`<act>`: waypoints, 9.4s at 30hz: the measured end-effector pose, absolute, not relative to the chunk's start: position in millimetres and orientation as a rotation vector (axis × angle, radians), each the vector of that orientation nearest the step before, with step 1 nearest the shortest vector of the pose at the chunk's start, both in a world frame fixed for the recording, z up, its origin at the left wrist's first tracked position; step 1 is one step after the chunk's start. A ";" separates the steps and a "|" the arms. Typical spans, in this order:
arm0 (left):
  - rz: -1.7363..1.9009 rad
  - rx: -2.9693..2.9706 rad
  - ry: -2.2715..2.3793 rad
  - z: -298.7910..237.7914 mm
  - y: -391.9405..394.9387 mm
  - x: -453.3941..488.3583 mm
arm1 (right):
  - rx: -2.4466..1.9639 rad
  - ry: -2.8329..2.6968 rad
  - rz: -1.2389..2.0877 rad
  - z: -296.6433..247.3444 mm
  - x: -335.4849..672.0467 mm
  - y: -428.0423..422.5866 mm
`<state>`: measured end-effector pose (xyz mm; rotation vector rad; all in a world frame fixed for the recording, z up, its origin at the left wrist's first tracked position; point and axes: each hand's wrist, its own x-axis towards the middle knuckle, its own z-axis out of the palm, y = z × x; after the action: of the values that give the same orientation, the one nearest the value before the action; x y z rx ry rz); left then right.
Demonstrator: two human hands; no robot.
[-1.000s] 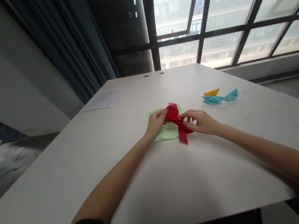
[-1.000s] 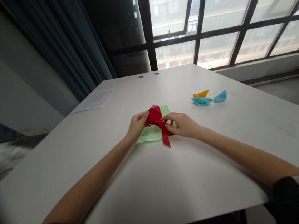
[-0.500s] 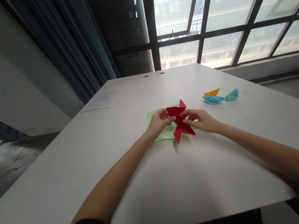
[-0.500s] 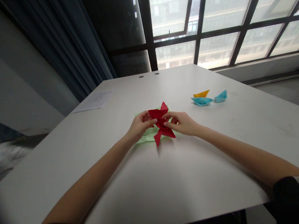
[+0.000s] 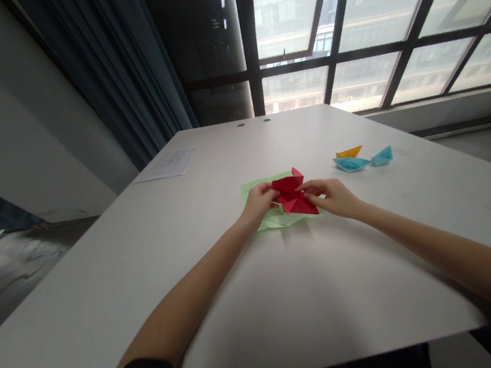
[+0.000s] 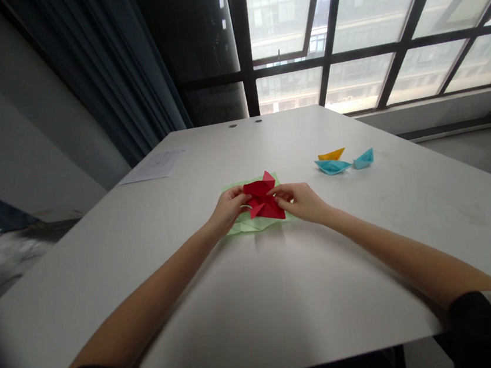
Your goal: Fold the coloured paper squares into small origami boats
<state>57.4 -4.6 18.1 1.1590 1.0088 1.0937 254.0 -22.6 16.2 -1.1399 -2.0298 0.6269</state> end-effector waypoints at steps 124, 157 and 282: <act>1.198 0.947 1.012 12.8 -0.1 49.9 | -1.253 -1.825 0.317 5.1 271.8 -1.1; 1.232 0.605 0.918 24.1 -3.9 59.9 | -0.904 -2.128 -0.259 13.4 262.6 -20.9; 0.086 2.346 1.661 -19.2 -8.4 26.7 | -1.835 -2.073 -0.260 1.8 338.0 42.2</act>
<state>26.7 -8.4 -19.2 2.3460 1.6610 0.0857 338.0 42.2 1.8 -1.8350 -2.0730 -0.2604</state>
